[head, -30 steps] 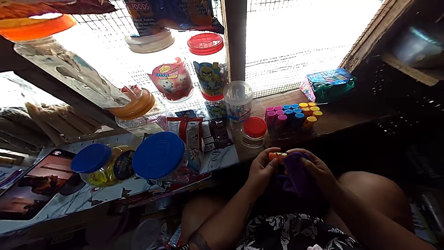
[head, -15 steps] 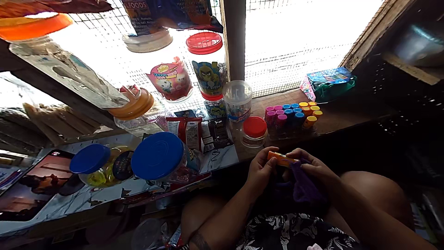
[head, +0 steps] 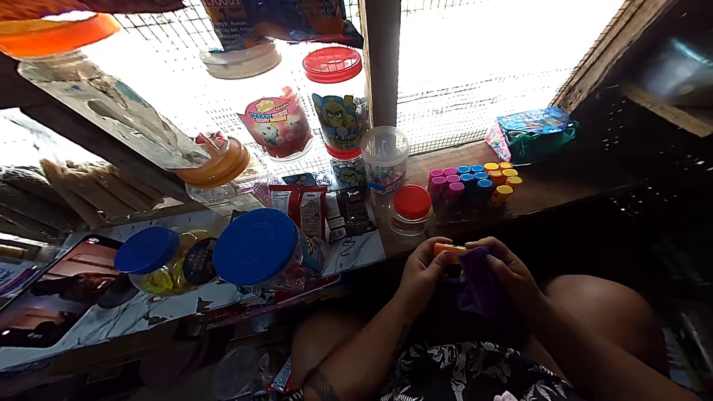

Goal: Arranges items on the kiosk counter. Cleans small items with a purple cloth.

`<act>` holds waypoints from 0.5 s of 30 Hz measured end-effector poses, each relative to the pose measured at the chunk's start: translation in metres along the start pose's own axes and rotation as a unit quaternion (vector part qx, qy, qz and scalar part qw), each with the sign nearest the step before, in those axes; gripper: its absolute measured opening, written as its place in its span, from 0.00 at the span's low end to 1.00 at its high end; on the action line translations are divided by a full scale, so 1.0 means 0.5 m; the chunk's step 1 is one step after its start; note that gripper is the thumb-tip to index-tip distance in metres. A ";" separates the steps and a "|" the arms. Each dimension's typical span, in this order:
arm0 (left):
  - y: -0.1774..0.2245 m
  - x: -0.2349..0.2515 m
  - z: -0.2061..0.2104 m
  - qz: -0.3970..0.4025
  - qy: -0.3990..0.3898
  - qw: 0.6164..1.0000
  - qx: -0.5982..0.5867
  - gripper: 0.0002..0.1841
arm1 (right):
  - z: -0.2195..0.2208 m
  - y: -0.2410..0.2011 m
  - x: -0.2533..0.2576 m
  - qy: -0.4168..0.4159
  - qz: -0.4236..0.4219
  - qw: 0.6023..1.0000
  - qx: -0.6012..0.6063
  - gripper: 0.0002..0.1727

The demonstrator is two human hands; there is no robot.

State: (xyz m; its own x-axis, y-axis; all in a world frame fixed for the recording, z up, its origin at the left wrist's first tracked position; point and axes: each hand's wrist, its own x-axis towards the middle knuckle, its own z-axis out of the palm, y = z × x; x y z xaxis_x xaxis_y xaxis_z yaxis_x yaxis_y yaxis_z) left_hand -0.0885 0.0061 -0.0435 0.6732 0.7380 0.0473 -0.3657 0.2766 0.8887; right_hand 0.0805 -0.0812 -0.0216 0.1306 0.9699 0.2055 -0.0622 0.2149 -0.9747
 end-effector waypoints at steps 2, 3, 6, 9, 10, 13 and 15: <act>0.001 -0.001 0.000 0.009 0.010 1.000 0.013 0.15 | -0.001 -0.001 0.003 0.003 -0.003 1.000 -0.019 0.15; 0.003 -0.001 0.000 0.018 0.014 1.000 0.022 0.15 | -0.005 0.002 0.004 -0.001 -0.002 1.000 -0.021 0.14; 0.002 -0.002 -0.001 0.047 0.012 0.998 0.039 0.15 | -0.013 0.002 0.005 -0.014 0.040 0.999 0.031 0.12; 0.003 -0.003 -0.003 0.055 0.015 0.997 0.045 0.15 | 0.011 -0.041 0.008 0.030 0.134 0.988 0.068 0.16; 0.003 -0.003 -0.004 0.058 0.014 0.997 0.051 0.16 | 0.009 -0.038 0.007 0.026 0.141 0.986 0.083 0.18; -0.001 -0.003 -0.010 0.079 0.005 0.995 0.058 0.16 | -0.016 -0.001 0.005 -0.058 0.112 0.984 0.126 0.16; -0.005 -0.003 -0.015 0.093 -0.001 0.994 0.053 0.16 | -0.019 0.001 0.009 -0.084 0.113 0.981 0.132 0.16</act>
State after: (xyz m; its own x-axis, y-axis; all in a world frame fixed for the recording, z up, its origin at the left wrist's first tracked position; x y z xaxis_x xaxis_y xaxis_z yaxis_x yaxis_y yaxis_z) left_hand -0.0932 0.0088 -0.0493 0.6014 0.7689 0.2170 -0.4147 0.0683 0.9074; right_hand 0.0906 -0.0780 -0.0219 -0.0786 0.9967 0.0207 -0.3278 -0.0062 -0.9447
